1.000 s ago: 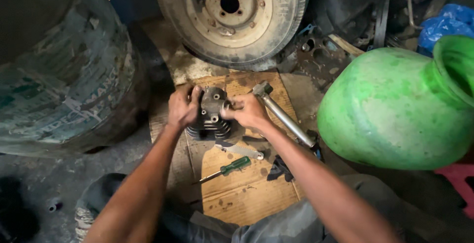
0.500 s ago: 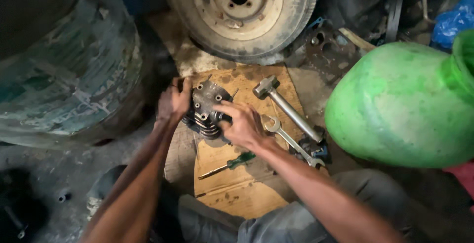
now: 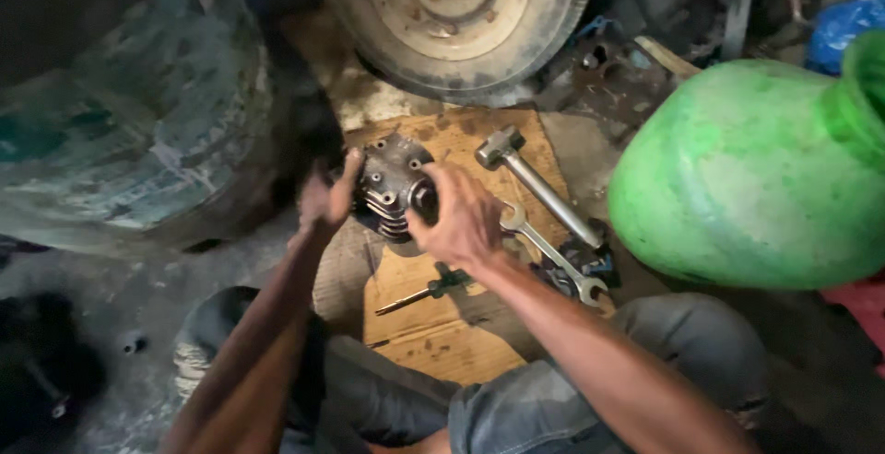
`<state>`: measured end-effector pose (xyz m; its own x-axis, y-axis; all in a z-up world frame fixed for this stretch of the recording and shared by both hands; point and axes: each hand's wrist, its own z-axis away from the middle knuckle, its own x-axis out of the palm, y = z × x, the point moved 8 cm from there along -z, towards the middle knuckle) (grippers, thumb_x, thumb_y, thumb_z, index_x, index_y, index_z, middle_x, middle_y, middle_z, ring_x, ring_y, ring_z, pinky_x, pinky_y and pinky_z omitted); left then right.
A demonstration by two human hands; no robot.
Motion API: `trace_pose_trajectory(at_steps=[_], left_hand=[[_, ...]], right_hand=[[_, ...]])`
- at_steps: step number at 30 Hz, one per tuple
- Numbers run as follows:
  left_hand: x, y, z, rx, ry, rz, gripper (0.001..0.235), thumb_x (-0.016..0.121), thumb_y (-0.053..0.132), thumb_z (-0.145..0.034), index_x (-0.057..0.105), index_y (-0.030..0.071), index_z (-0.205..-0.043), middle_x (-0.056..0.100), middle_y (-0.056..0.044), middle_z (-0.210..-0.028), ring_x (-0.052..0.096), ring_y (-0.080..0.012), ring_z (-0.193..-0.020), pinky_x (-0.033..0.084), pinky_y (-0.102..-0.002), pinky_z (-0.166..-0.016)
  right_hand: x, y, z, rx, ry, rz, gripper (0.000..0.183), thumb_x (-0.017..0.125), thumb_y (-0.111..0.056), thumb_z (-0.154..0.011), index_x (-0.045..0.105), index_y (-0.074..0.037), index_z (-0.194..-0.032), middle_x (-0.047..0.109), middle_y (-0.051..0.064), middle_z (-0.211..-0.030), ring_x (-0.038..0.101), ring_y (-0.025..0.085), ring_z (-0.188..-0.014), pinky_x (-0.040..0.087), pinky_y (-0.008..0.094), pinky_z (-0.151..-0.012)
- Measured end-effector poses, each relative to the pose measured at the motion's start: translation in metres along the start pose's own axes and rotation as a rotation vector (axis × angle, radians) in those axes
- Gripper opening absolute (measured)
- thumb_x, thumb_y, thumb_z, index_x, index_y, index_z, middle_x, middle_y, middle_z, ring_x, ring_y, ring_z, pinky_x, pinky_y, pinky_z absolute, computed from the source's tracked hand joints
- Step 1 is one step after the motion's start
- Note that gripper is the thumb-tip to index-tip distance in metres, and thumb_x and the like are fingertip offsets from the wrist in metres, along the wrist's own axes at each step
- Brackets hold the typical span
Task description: The person uses a hammer to remove a component from a mechanical part, then cleans the part with a cloth and a screwdriver. They inspect the removed component and continue cleaning the main part.
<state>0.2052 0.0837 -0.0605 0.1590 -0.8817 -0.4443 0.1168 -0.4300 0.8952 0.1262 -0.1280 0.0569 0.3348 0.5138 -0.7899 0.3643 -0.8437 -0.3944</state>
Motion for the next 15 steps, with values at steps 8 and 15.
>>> trace_pose_trajectory(at_steps=[8, 15], left_hand=[[0.001, -0.004, 0.006, -0.115, -0.013, -0.068, 0.084, 0.052, 0.071, -0.091, 0.052, 0.006, -0.144, 0.058, -0.026, -0.141, 0.053, -0.0401, -0.133, 0.04, -0.044, -0.111], [0.001, -0.011, 0.0, -0.118, 0.005, -0.122, 0.086, 0.051, 0.071, -0.09, 0.048, 0.008, -0.148, 0.048, -0.026, -0.149, 0.045, -0.0417, -0.138, 0.035, -0.046, -0.112]], right_hand=[[0.004, -0.003, 0.006, -0.127, 0.005, -0.034, 0.035, 0.068, -0.019, -0.078, 0.066, -0.021, -0.113, 0.076, 0.008, -0.116, 0.071, 0.025, -0.102, 0.057, 0.04, -0.086], [0.055, 0.059, 0.029, 0.829, -0.584, -0.322, 0.05, 0.064, -0.037, -0.096, 0.056, -0.017, -0.141, 0.076, 0.023, -0.121, 0.072, 0.034, -0.11, 0.054, 0.044, -0.099]])
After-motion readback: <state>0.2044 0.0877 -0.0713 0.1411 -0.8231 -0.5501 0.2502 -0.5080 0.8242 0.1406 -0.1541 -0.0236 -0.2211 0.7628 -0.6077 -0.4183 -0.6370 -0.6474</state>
